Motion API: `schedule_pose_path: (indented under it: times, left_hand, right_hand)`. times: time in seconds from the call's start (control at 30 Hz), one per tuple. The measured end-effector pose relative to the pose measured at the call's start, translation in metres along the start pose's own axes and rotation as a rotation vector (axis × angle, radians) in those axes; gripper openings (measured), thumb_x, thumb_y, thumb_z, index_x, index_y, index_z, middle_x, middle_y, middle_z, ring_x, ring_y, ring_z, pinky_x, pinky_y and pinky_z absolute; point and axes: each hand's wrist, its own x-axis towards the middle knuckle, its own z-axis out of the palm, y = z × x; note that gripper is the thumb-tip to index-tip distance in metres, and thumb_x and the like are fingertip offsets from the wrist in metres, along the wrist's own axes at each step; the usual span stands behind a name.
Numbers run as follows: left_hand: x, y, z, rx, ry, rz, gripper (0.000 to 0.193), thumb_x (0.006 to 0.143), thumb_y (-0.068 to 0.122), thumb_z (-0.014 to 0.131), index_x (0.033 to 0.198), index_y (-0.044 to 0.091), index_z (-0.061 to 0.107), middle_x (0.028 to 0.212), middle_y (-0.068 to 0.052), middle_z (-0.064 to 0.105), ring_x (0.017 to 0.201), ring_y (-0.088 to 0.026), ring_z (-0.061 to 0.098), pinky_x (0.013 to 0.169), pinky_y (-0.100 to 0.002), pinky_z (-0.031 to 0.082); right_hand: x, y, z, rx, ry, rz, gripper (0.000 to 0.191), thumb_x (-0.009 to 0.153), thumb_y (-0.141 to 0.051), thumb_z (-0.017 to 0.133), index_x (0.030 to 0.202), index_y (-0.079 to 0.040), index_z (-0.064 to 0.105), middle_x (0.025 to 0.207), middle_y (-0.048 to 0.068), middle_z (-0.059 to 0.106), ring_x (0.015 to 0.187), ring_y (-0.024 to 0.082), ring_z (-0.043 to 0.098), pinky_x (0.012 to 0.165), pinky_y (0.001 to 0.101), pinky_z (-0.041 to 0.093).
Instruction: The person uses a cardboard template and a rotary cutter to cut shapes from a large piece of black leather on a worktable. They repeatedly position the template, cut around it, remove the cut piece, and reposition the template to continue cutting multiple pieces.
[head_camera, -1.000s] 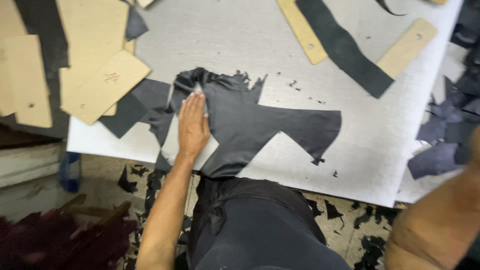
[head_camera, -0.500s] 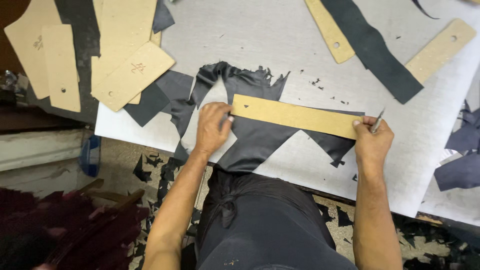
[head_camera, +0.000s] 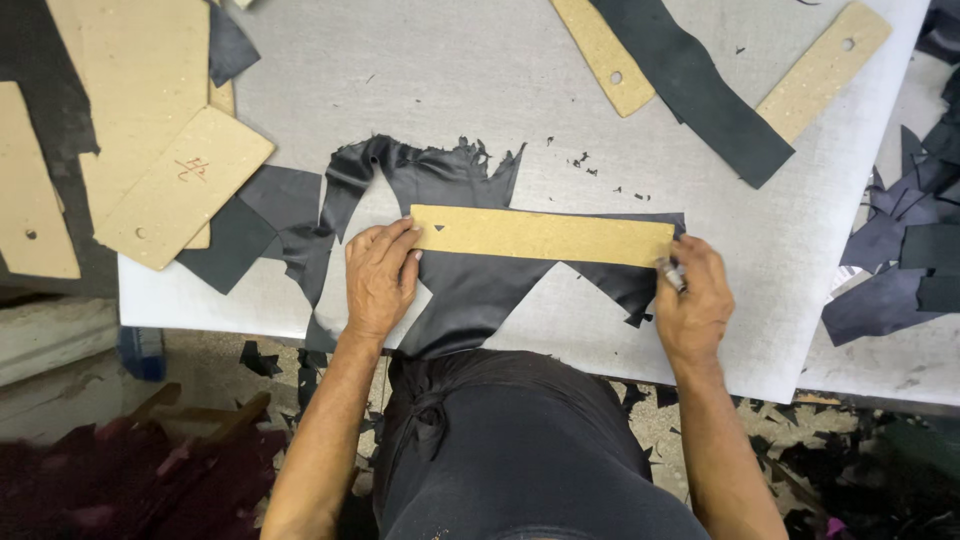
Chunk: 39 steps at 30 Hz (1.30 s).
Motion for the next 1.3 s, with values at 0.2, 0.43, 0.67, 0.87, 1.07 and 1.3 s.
schedule_pose_path:
  times: [0.2,0.43,0.67,0.87,1.07,1.3]
  left_hand:
    - [-0.002,0.002,0.004,0.039,-0.001,0.022,0.028,0.085,0.003,0.076,0.113,0.007,0.076,0.131,-0.003,0.068,0.112,-0.025,0.059,0.102,-0.040,0.043]
    - [-0.001,0.000,0.002,0.022,-0.001,0.023,0.027,0.084,0.004,0.077,0.111,0.006,0.076,0.131,-0.005,0.069,0.110,-0.025,0.059,0.102,-0.040,0.043]
    - [-0.003,0.001,0.005,0.014,0.033,0.025,0.024,0.086,0.005,0.077,0.110,0.006,0.076,0.130,-0.005,0.069,0.111,-0.025,0.059,0.102,-0.040,0.043]
    - [-0.002,-0.001,0.003,0.010,0.054,0.047,0.025,0.086,0.004,0.075,0.111,0.006,0.075,0.131,-0.006,0.068,0.112,-0.028,0.059,0.102,-0.042,0.043]
    - [-0.010,0.028,-0.008,-0.094,0.059,0.167,0.025,0.086,0.003,0.070,0.111,0.003,0.070,0.126,-0.015,0.064,0.121,-0.033,0.058,0.110,-0.048,0.046]
    - [-0.003,0.072,0.020,0.102,-0.272,0.044,0.081,0.082,0.061,0.070,0.138,0.003,0.059,0.149,-0.029,0.043,0.144,-0.046,0.032,0.118,-0.064,0.022]
  right_hand:
    - [-0.011,0.005,0.005,-0.107,-0.043,0.021,0.026,0.094,-0.001,0.073,0.120,-0.001,0.076,0.138,0.018,0.069,0.114,0.032,0.073,0.094,0.0351,0.060]
    - [-0.014,0.014,0.009,-0.081,-0.041,-0.021,0.024,0.096,-0.006,0.077,0.119,-0.001,0.076,0.135,0.019,0.069,0.117,0.031,0.072,0.096,0.0330,0.060]
    - [-0.013,0.014,0.008,-0.077,-0.041,-0.024,0.025,0.094,-0.005,0.077,0.118,-0.001,0.076,0.136,0.019,0.069,0.118,0.032,0.071,0.098,0.0338,0.060]
    - [-0.014,0.016,0.009,-0.090,-0.030,-0.066,0.024,0.093,-0.004,0.077,0.117,-0.001,0.076,0.135,0.020,0.069,0.115,0.032,0.072,0.096,0.0334,0.059]
    - [-0.005,0.016,-0.015,0.001,0.041,0.001,0.026,0.100,-0.007,0.070,0.125,0.000,0.070,0.123,0.020,0.069,0.094,0.027,0.072,0.074,0.0284,0.059]
    - [0.034,-0.065,0.035,-0.057,-0.294,-0.247,0.030,0.098,-0.007,0.065,0.127,-0.003,0.071,0.098,0.012,0.070,0.080,0.027,0.069,0.075,0.0384,0.056]
